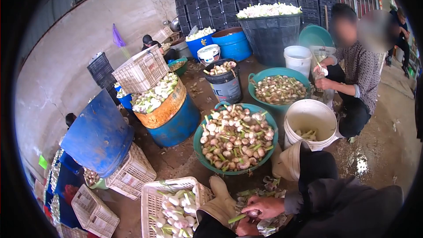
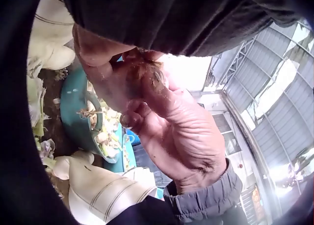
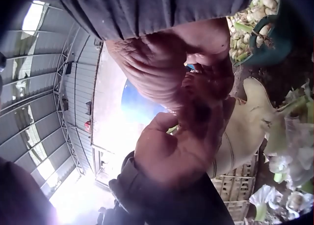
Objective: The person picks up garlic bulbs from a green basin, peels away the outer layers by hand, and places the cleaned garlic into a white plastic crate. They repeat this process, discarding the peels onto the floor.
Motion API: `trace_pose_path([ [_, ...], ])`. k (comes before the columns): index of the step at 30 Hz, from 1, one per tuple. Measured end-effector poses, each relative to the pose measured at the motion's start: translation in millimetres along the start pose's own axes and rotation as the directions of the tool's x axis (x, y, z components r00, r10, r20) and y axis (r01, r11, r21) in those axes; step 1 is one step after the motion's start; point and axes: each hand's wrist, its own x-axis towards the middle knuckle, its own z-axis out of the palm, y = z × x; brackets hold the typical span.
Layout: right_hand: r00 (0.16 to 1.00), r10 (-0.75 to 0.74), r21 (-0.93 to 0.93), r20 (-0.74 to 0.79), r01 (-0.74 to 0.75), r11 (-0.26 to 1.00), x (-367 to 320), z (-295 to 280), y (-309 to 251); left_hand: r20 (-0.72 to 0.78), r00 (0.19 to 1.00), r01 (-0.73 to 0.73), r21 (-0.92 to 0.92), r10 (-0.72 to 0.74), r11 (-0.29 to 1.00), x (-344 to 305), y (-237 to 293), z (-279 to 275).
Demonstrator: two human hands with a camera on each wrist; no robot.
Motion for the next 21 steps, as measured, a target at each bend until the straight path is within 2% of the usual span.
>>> trace_pose_path([
  [2, 0.999, -0.045, -0.066, -0.019, 0.044, 0.997, -0.6, 3.4, -0.2, -0.053, 0.998, -0.024, 0.035, 0.026, 0.999, 12.3, -6.2, -18.9],
  [3, 0.993, -0.109, -0.128, -0.043, 0.102, 0.986, -0.1, 7.5, 3.3, 0.088, 0.964, -0.257, 0.566, 0.252, 0.784, 27.0, -15.4, -45.7],
  [4, 0.992, -0.118, -0.131, -0.041, 0.112, 0.985, 0.9, 9.9, 2.3, 0.045, 0.981, -0.190, 0.401, 0.188, 0.896, 21.2, -15.5, -39.8],
  [6, 0.982, -0.166, -0.145, -0.090, 0.152, 0.978, 1.0, 13.7, -2.3, -0.009, 0.995, -0.099, 0.206, 0.103, 0.973, 11.9, -7.5, -22.6],
  [8, 0.984, -0.158, -0.143, -0.087, 0.145, 0.979, 2.2, 12.5, -0.8, -0.023, 0.996, -0.082, 0.160, 0.086, 0.984, 6.6, -2.5, -15.2],
  [10, 0.991, -0.118, 0.048, -0.066, 0.121, 0.991, 2.4, 7.6, 1.7, -0.033, 0.996, -0.080, 0.138, 0.086, 0.987, 0.9, 0.7, -9.5],
  [11, 0.988, -0.148, -0.012, 0.047, 0.148, 0.989, 4.7, -5.1, -1.4, -0.037, 0.995, -0.082, 0.132, 0.088, 0.988, -1.7, 2.4, -6.3],
  [12, 0.987, -0.153, -0.015, 0.047, 0.154, 0.988, 5.0, -4.4, 3.0, -0.039, 0.995, -0.082, 0.123, 0.087, 0.989, -5.4, 3.3, -2.5],
  [13, 0.993, -0.047, 0.286, 0.108, 0.014, 0.958, 4.1, -2.5, 10.1, -0.040, 0.995, -0.084, 0.115, 0.090, 0.990, -8.6, 4.8, 1.4],
  [14, 0.979, 0.036, 0.547, 0.199, -0.141, 0.825, 4.7, -3.7, 13.8, -0.042, 0.995, -0.090, 0.105, 0.095, 0.990, -12.7, 7.2, 7.1],
  [15, 0.961, 0.107, 0.493, 0.254, -0.224, 0.841, 4.5, -15.5, 2.3, -0.039, 0.994, -0.095, 0.098, 0.099, 0.991, -17.5, 9.2, 13.4],
  [16, 0.962, 0.102, 0.490, 0.252, -0.218, 0.844, 6.0, -13.9, 8.5, -0.037, 0.994, -0.102, 0.089, 0.106, 0.991, -23.5, 10.4, 20.2],
  [18, 0.974, 0.033, 0.339, 0.224, -0.109, 0.934, 10.1, -7.1, 27.5, -0.011, 0.988, -0.152, 0.107, 0.154, 0.983, -35.1, 18.7, 38.1],
  [19, 0.981, -0.009, 0.282, 0.195, -0.047, 0.958, 5.8, -15.3, 5.9, 0.191, 0.868, -0.486, 0.515, 0.458, 0.706, 6.5, -3.8, -19.0],
  [20, 0.981, -0.013, 0.283, 0.196, -0.043, 0.958, 6.3, -9.1, 12.9, 0.151, 0.889, -0.442, 0.522, 0.431, 0.729, 6.2, -2.1, -19.6],
  [21, 0.983, -0.081, 0.339, 0.163, 0.022, 0.941, 6.5, 1.6, 26.4, 0.139, 0.896, -0.427, 0.535, 0.422, 0.729, 1.3, 1.1, -12.0],
])
